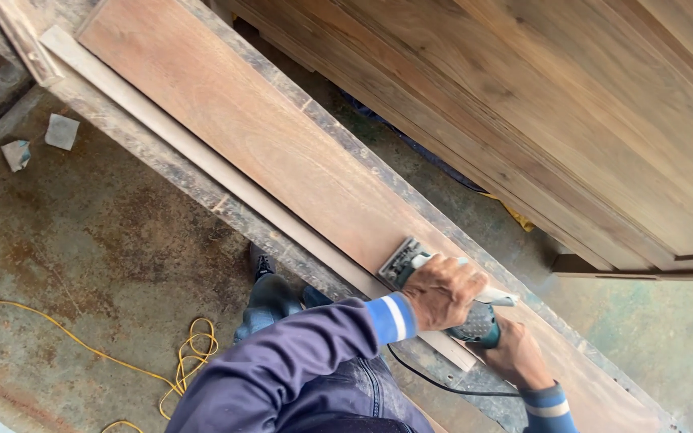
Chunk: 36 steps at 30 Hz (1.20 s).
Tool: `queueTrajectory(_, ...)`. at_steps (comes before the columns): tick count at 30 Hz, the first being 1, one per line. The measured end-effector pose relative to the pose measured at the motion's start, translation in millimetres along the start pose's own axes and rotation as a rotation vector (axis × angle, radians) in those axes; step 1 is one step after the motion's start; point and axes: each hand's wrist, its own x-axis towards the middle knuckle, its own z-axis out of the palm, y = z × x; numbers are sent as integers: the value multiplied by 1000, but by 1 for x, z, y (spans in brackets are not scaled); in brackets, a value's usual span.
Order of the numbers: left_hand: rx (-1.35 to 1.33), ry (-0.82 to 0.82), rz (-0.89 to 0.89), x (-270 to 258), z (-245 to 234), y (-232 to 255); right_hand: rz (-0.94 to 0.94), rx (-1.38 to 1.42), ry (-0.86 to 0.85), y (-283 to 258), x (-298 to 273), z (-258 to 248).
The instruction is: The recorder is sanding wood boards manually with sandpaper and using an electric sander.
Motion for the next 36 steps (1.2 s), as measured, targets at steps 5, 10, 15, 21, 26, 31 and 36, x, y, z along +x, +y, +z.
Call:
queueTrajectory(5,-50,-37,14,37,44,27,20,75,89,55,-7,-14)
queueTrajectory(10,-74,-15,17,62,80,39,144,-10,93,95,-2,-27)
queueTrajectory(15,-68,-11,-14,69,83,32,114,-6,92,78,5,-44)
queueTrajectory(21,-26,31,-25,68,57,9,99,28,46,51,25,-47)
queueTrajectory(26,49,80,-55,63,33,-18,-36,29,66,32,53,-46)
queueTrajectory(31,34,138,-92,57,12,-51,-51,-30,57,-5,83,-46)
queueTrajectory(36,62,126,-135,50,-29,-92,-133,-102,65,-38,124,-39)
